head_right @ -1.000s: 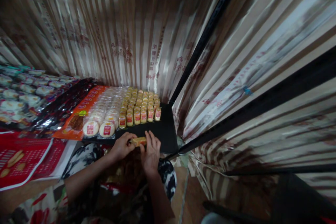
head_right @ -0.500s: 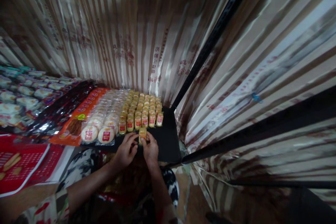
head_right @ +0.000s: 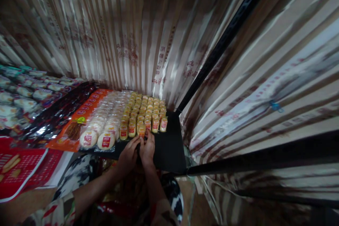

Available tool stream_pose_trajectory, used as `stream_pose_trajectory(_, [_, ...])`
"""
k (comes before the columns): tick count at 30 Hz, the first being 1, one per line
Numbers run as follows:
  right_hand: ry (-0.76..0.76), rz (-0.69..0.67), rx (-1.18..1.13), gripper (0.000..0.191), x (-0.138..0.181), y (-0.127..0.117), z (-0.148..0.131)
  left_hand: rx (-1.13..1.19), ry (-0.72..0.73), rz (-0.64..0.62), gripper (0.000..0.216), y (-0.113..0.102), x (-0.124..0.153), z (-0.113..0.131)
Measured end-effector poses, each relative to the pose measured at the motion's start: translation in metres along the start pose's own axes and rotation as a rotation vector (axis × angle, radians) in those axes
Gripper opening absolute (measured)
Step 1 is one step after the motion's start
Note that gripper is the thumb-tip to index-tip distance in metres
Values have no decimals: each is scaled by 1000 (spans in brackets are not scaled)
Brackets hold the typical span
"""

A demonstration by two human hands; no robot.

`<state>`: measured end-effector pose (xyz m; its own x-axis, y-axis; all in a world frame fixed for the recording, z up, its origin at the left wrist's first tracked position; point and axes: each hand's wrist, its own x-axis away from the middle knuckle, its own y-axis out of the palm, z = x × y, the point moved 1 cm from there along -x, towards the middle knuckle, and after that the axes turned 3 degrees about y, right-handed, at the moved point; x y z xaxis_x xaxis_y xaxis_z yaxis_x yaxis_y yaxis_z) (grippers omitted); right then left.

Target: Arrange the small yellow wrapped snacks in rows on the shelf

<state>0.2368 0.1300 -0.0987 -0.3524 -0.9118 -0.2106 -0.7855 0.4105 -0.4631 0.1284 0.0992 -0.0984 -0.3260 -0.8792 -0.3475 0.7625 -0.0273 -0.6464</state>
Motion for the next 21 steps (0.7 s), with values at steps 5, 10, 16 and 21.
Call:
stream_pose_trajectory(5, [-36, 41, -12, 30, 5, 2, 0, -11, 57, 29, 48, 5, 6, -8])
stream_pose_trajectory(10, [-73, 3, 56, 31, 6, 1, -2, 9, 47, 13, 50, 3, 5, -6])
stream_pose_trajectory(16, [-50, -54, 85, 38, 6, 2, -3, 77, 26, 18, 38, -13, 31, -1])
stream_pose_trajectory(21, [-41, 24, 48, 43, 18, -6, -14, 55, -130, -173, 27, -27, 79, -14])
